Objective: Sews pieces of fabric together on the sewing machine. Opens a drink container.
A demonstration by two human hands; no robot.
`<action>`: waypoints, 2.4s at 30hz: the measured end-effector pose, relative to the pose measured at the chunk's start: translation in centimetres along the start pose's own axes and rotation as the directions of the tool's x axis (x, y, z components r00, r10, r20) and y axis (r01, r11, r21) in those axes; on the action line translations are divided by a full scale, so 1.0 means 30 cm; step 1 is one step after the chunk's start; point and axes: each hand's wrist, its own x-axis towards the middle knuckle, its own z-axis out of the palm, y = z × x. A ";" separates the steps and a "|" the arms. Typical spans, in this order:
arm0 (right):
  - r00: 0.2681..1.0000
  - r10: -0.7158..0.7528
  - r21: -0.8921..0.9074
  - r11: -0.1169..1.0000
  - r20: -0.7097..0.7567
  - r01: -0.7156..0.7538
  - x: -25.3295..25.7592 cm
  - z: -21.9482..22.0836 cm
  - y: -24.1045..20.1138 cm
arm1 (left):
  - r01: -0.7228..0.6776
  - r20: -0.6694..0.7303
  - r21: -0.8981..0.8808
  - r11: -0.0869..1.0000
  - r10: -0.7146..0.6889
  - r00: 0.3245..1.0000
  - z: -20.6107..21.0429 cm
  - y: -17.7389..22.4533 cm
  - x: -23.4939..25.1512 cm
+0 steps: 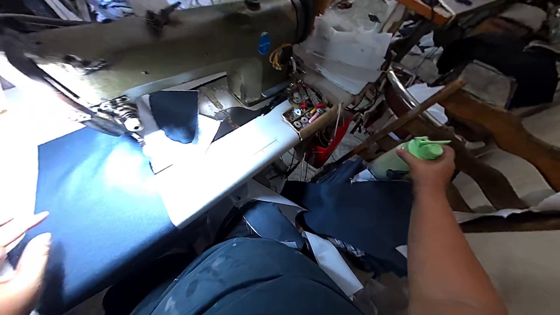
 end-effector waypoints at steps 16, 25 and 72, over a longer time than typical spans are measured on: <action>0.350 -0.880 0.819 0.444 0.321 0.365 -0.664 0.123 -0.901 | -0.020 0.272 -0.575 0.818 0.215 0.938 0.311 0.697 -0.008; 0.029 -0.968 0.963 0.251 0.249 0.102 -0.812 0.231 -1.025 | -0.225 -0.055 -0.552 0.803 0.234 0.971 0.220 0.549 -0.099; -0.299 -0.864 0.752 0.128 0.405 0.647 -0.732 0.119 -1.287 | -0.128 -0.055 -0.652 0.748 0.121 0.991 0.197 0.531 -0.099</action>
